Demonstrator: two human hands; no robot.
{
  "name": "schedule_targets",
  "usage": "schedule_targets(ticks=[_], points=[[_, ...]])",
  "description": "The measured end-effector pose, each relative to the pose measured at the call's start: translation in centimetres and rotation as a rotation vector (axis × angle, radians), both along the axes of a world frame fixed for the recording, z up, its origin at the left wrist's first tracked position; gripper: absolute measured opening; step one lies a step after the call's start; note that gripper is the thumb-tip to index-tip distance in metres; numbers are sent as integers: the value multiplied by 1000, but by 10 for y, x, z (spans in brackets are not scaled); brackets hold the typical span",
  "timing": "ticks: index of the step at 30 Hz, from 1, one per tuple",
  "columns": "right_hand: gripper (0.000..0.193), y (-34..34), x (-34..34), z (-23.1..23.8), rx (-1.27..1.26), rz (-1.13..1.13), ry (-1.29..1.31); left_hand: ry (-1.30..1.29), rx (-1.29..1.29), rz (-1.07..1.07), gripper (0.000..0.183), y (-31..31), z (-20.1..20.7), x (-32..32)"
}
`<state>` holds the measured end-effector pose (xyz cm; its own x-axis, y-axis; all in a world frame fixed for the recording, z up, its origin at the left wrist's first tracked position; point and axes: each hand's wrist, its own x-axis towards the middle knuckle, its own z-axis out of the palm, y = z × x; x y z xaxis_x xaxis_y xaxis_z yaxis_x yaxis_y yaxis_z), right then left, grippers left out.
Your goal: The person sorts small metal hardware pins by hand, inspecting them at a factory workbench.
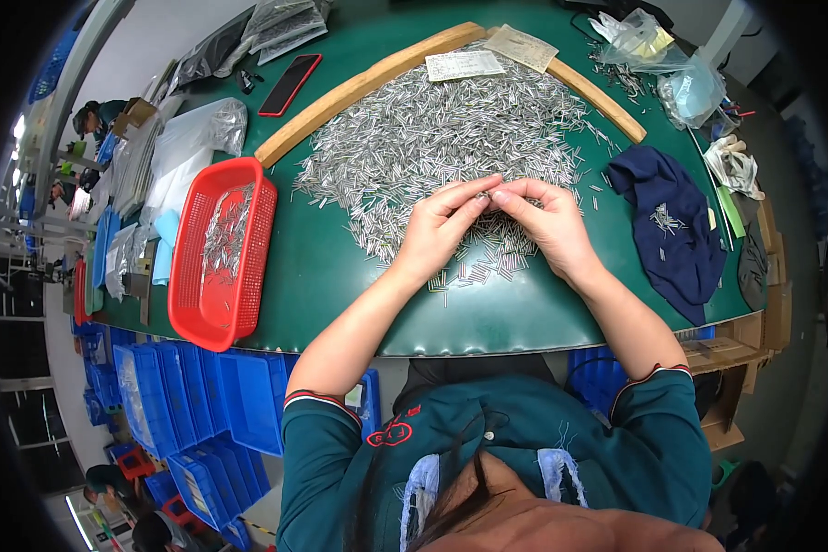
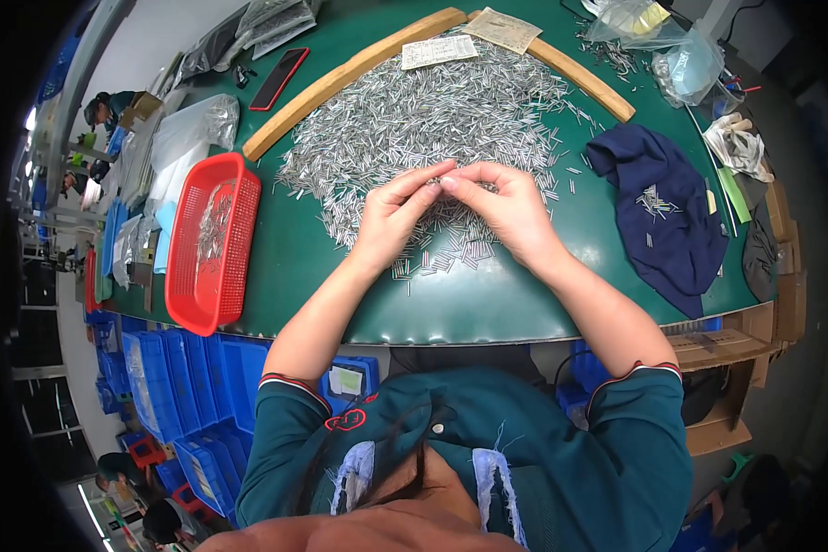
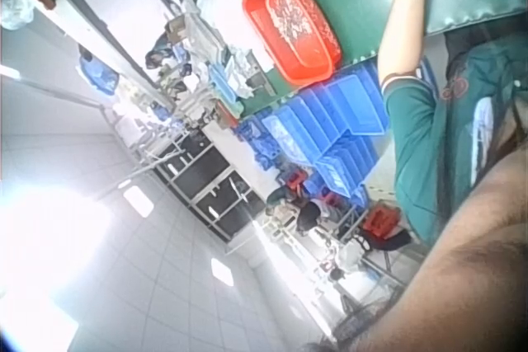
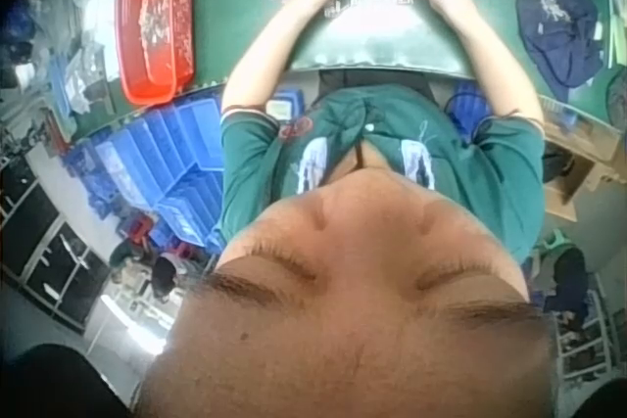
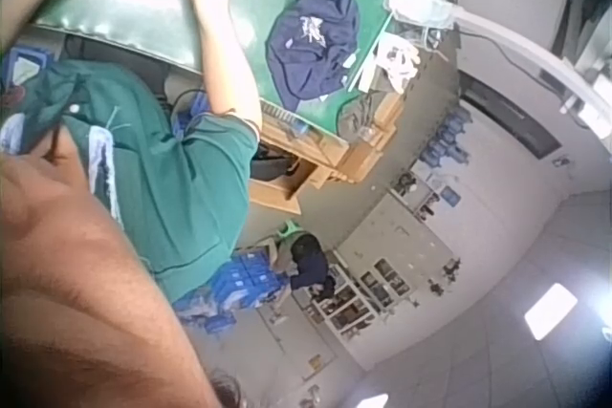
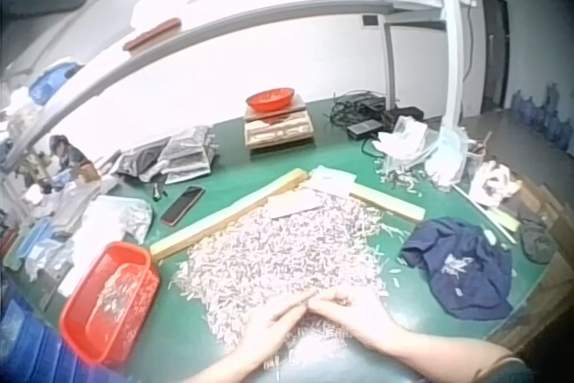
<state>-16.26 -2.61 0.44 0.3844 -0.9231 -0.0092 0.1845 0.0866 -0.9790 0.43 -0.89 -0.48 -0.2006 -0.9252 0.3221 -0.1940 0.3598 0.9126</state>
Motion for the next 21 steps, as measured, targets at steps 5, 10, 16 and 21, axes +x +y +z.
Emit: schedule_targets(ticks=[5,10,16,21], points=[[19,0,3,-1,60,2,-44,261,306,-57,27,0,0,2],[20,1,3,2,32,-2,-35,273,311,-58,27,0,2,1],[17,0,1,2,18,10,-19,187,225,-20,28,0,0,1],[19,0,1,-6,-112,-24,70,-70,-28,67,30,1,-1,0]])
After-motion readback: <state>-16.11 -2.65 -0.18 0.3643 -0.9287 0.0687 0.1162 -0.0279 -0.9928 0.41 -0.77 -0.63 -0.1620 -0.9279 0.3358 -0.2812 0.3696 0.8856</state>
